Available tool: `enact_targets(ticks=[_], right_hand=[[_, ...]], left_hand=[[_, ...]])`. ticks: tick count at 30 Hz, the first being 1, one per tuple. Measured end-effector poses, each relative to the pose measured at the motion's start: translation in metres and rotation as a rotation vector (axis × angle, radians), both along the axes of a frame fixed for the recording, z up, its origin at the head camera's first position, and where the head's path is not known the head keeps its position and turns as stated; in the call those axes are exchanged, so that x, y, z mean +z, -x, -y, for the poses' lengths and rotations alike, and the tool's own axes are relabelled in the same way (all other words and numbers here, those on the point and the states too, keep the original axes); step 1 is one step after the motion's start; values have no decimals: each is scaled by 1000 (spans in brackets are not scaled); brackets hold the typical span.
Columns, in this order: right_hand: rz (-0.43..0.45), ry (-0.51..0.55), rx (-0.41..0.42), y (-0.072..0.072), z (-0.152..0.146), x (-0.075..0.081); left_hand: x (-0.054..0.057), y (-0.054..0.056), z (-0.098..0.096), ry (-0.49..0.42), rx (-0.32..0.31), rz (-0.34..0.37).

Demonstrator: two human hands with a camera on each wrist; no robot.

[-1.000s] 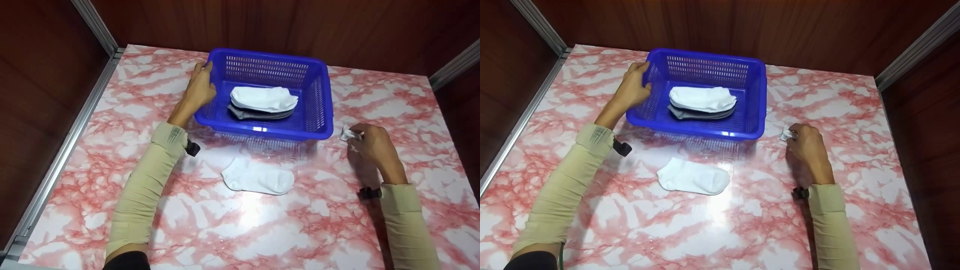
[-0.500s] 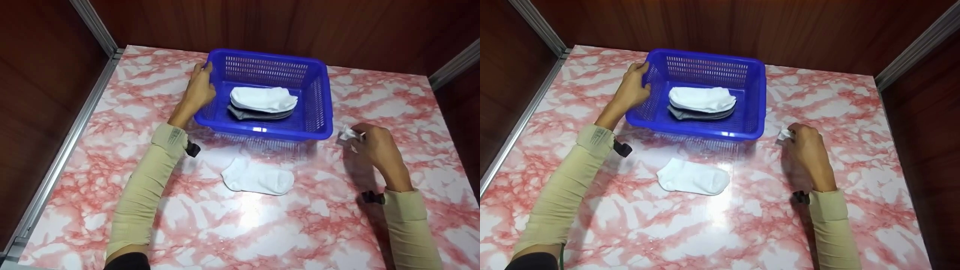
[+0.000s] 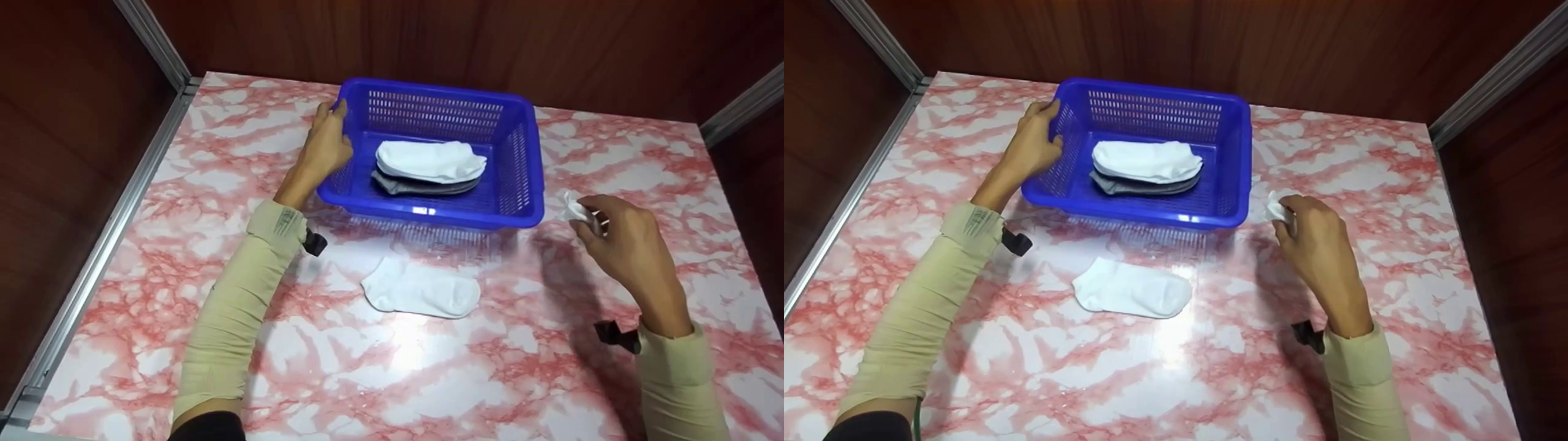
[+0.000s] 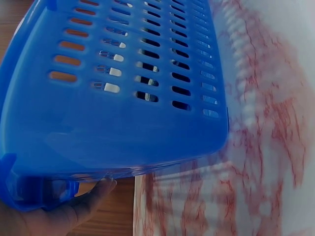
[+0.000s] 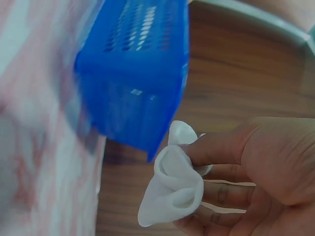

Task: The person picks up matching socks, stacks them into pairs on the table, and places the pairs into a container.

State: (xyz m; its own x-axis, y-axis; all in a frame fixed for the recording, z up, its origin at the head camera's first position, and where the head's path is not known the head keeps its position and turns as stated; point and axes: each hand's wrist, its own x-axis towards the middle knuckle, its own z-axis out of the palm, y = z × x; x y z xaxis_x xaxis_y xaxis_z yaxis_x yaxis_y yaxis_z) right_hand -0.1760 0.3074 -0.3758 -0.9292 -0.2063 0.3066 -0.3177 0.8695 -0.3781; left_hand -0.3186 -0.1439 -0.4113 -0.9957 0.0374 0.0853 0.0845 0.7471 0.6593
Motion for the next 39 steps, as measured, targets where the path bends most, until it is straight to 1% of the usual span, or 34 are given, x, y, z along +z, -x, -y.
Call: enact_targets(ticks=[4, 13, 21, 26, 29, 33, 36, 39], right_hand=[[-48, 9, 30, -10, 10, 7], [-105, 36, 110, -29, 29, 18], [-141, 14, 171, -38, 50, 24], [-163, 14, 221, -43, 64, 27], [-180, 13, 281, -44, 76, 27], [-192, 4, 365, -46, 91, 23], [-158, -8, 399, -49, 103, 18], [-98, -34, 431, -53, 115, 10]], left_hand=[[-1, -1, 1, -3, 2, 6], [-1, -2, 2, 4, 15, -5], [0, -1, 1, -16, 65, -53], [-2, 1, 0, -19, 56, -59], [-2, 1, 0, -18, 61, -71], [-2, -3, 0, -14, 84, -122], [-2, -6, -1, -11, 102, -180], [-1, -8, -2, -19, 115, -235]])
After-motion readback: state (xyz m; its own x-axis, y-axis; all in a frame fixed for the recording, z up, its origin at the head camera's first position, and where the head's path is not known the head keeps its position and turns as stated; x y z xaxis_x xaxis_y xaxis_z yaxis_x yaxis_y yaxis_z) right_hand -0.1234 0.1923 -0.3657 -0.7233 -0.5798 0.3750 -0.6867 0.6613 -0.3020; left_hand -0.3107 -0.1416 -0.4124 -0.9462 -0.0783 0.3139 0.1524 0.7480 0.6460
